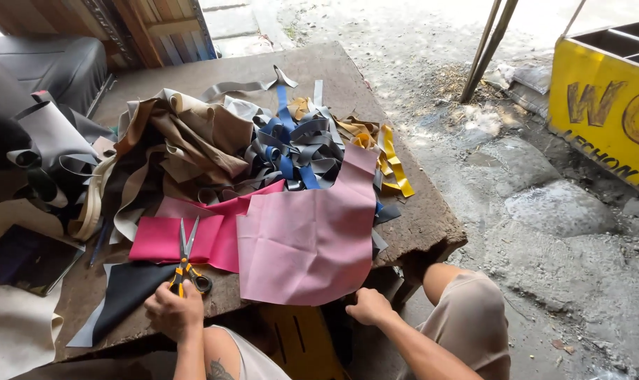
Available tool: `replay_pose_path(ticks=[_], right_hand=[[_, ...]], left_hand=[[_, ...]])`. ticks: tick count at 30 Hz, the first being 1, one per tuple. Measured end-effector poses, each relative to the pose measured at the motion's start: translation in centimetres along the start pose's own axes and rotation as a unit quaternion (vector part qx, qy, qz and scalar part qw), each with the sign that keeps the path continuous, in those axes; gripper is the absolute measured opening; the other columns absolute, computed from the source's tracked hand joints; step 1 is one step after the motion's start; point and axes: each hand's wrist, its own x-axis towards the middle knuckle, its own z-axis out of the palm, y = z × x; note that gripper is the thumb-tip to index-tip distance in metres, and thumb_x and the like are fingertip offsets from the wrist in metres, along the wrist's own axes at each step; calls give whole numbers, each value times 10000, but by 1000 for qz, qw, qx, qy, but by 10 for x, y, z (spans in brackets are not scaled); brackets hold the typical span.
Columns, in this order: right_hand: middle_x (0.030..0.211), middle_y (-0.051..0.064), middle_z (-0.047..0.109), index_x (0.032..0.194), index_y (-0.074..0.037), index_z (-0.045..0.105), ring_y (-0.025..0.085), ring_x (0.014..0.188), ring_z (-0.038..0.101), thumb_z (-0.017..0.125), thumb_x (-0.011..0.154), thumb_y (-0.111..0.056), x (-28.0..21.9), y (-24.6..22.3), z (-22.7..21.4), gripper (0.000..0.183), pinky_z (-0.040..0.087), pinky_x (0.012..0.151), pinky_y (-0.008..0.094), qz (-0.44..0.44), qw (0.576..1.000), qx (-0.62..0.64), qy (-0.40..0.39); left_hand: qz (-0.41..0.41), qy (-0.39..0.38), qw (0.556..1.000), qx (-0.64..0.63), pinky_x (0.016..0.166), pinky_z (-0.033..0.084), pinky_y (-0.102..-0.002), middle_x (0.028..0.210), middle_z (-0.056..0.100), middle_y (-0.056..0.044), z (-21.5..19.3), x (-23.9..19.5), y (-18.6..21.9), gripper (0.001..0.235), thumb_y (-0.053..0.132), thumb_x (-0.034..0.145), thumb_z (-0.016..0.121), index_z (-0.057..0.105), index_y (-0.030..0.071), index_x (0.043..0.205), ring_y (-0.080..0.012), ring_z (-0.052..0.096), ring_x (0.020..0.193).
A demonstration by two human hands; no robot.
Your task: Cutting a piece of pink fabric into specific shapes using scissors on a workbench.
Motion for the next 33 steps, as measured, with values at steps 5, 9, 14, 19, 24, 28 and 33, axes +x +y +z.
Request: replay_pose_path(ticks=[5, 9, 14, 19, 24, 28, 33], right_hand=[[1179, 156, 789, 1165, -20, 735, 304, 1109, 757, 770, 717, -374, 48, 24, 17, 572, 586, 896, 352, 105, 981, 156, 45], [1228, 145, 719, 1356, -66, 554, 284, 1073, 698, 805, 798, -370, 52, 18, 13, 683, 544, 860, 394, 146, 917, 369, 47], [1078, 32, 818, 1175, -146, 807, 161, 951, 697, 663, 800, -128, 54, 16, 14, 402, 519, 839, 275, 41, 893, 436, 100], [1057, 109, 787, 1079, -130, 755, 275, 972, 699, 609, 815, -295, 29, 1, -13, 344, 506, 861, 386, 75, 912, 368, 168], [1138, 185, 757, 1133, -120, 681, 389, 1066, 690, 584, 897, -367, 18, -3, -44, 355, 492, 930, 466, 21, 899, 343, 272], [1233, 314, 706, 1353, -57, 598, 469, 1270, 619, 610, 1006, -355, -14, 2, -68, 457, 492, 1053, 547, -55, 884, 337, 320], [1267, 229, 727, 1308, -112, 671, 395, 1280, 626, 656, 987, -367, -25, 8, -72, 410, 509, 1030, 517, -56, 921, 285, 259]], left_hand=[[58, 61, 996, -11, 878, 528, -485, 961, 757, -124, -38, -39, -34, 148, 343, 948, 790, 780, 196, 960, -383, 683, 912], [-238, -374, 896, 29, 1045, 498, -493, 1265, 778, -160, -76, -31, -51, 556, 631, 934, 571, 818, 198, 1181, -438, 690, 1193], [-281, -431, 858, 14, 1005, 508, -439, 1287, 797, -164, -68, -27, -81, 519, 515, 890, 701, 881, 126, 1182, -422, 711, 1185], [-268, -465, 844, 24, 895, 547, -475, 1278, 763, -266, -75, -13, -53, 501, 336, 951, 668, 786, -75, 1213, -467, 697, 1149], [-109, -418, 889, -153, 681, 394, -459, 690, 534, -111, -78, -6, -55, 374, 255, 933, 568, 537, 9, 653, -249, 485, 706], [-35, -592, 804, -36, 1065, 526, -510, 1245, 784, -211, -202, -19, -4, 418, 317, 923, 620, 818, 54, 1181, -389, 663, 1281], [-13, -652, 748, -120, 913, 567, -443, 1042, 813, -195, -225, -58, -36, 306, 296, 833, 731, 825, 65, 1011, -318, 750, 1064]])
